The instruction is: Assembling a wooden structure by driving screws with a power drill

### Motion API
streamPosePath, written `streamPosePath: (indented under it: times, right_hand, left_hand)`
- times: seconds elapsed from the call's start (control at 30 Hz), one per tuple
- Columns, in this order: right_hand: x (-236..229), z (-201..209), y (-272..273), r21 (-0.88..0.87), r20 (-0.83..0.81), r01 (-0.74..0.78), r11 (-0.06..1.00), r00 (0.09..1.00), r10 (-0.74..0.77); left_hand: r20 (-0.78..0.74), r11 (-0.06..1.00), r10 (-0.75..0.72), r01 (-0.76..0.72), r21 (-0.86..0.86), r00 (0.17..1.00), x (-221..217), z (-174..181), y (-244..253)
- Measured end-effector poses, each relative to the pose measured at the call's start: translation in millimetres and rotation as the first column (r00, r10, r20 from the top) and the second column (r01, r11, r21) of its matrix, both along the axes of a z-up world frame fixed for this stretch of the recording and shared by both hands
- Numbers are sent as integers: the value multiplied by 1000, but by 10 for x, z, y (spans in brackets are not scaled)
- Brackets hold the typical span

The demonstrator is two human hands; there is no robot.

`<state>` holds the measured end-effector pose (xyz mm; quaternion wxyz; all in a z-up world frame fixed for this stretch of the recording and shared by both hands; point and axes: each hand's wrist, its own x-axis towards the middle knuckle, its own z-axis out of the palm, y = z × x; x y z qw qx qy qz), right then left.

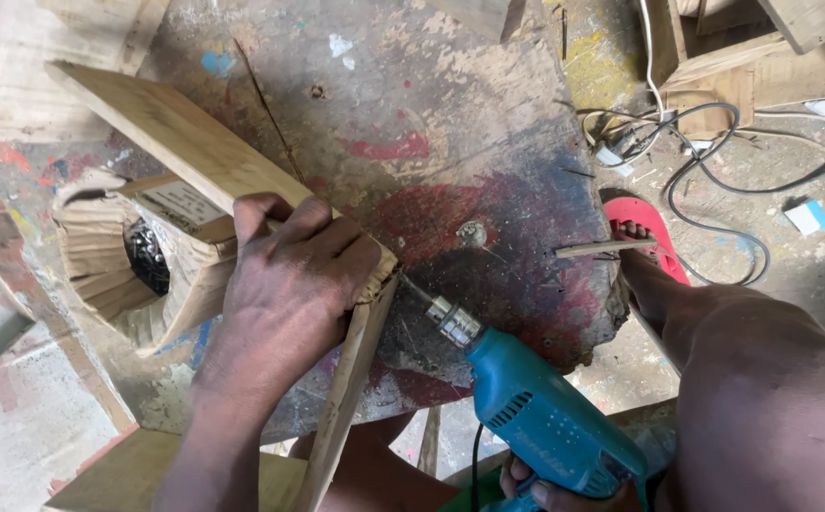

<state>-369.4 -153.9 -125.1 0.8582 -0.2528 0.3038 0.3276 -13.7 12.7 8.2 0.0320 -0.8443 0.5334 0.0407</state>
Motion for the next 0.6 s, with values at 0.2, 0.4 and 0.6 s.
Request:
streamPosePath:
  times: [0.2,0.4,0.6]
  right_hand:
    - [-32,-46,19,-66,51,67,996,997,-63]
    - [-119,-147,85,-131,125,155,979,982,-139]
    - [-206,-160,140,-192,208,257,947,954,-216]
  left_hand:
    - [1,1000,1,-1,-5,1000,-4,9,-6]
    - [-19,1000,3,-3,3,1000,-8,21,-11]
    - [-5,1000,-6,6,1,1000,-2,-18,12]
